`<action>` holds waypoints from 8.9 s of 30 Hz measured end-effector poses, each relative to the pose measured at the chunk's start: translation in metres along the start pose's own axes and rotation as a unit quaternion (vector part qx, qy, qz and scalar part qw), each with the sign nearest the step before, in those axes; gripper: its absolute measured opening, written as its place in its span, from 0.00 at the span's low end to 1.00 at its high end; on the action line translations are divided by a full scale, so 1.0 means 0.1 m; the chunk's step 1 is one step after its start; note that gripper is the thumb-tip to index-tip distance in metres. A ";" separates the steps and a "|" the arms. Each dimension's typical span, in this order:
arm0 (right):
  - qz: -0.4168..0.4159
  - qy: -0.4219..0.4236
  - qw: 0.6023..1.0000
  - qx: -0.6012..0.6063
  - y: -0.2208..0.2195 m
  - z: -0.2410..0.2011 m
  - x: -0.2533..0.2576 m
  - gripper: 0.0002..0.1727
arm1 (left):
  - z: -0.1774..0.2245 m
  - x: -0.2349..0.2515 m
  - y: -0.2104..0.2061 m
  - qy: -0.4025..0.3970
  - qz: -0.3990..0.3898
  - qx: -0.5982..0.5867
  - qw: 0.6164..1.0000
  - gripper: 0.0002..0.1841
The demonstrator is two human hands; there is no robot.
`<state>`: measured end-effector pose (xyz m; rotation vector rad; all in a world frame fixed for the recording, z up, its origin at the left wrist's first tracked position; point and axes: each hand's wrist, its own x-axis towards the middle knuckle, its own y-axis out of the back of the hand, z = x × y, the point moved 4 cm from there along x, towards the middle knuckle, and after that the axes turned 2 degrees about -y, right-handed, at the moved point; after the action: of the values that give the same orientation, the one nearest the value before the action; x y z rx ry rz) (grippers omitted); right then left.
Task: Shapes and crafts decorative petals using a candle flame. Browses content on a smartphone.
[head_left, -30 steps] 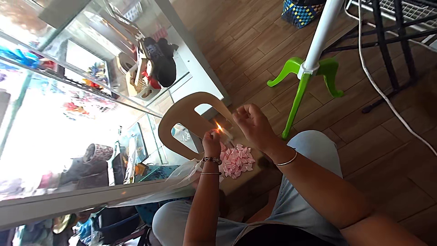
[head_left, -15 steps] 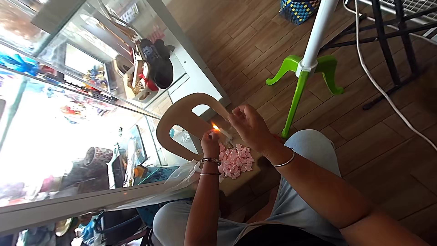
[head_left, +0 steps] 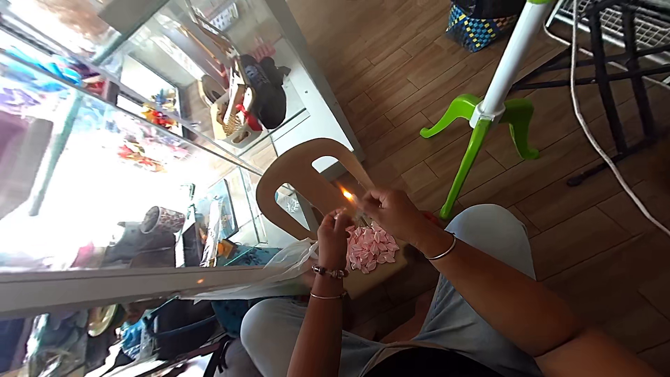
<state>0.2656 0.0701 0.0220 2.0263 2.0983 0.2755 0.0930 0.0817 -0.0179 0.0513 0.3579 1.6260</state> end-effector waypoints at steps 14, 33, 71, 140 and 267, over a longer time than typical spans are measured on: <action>-0.147 0.033 0.980 0.127 -0.74 -0.30 -0.13 0.11 | 0.17 -0.52 0.72 -0.140 -0.026 -0.095 0.985 0.04; -0.071 0.280 0.957 0.006 -1.41 -0.57 -0.28 0.20 | 0.05 -0.74 1.42 -0.112 -0.043 -0.254 0.960 0.07; -0.054 0.265 0.962 -0.041 -1.18 -0.44 -0.41 0.14 | -0.11 -0.67 1.12 -0.123 -0.047 -0.163 0.978 0.16; -0.188 0.286 0.928 0.145 -2.45 -2.15 -0.50 0.31 | -0.04 -1.30 2.67 -0.356 0.563 0.105 0.738 0.44; -0.320 0.154 0.935 -0.001 -2.37 -1.48 -0.58 0.42 | -0.25 -1.06 2.44 -0.255 -0.144 -0.590 0.753 0.30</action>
<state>-0.0010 0.0056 0.0992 1.2417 2.7985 0.4976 -0.1382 -0.0379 0.0411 -0.4923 -1.0723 1.2075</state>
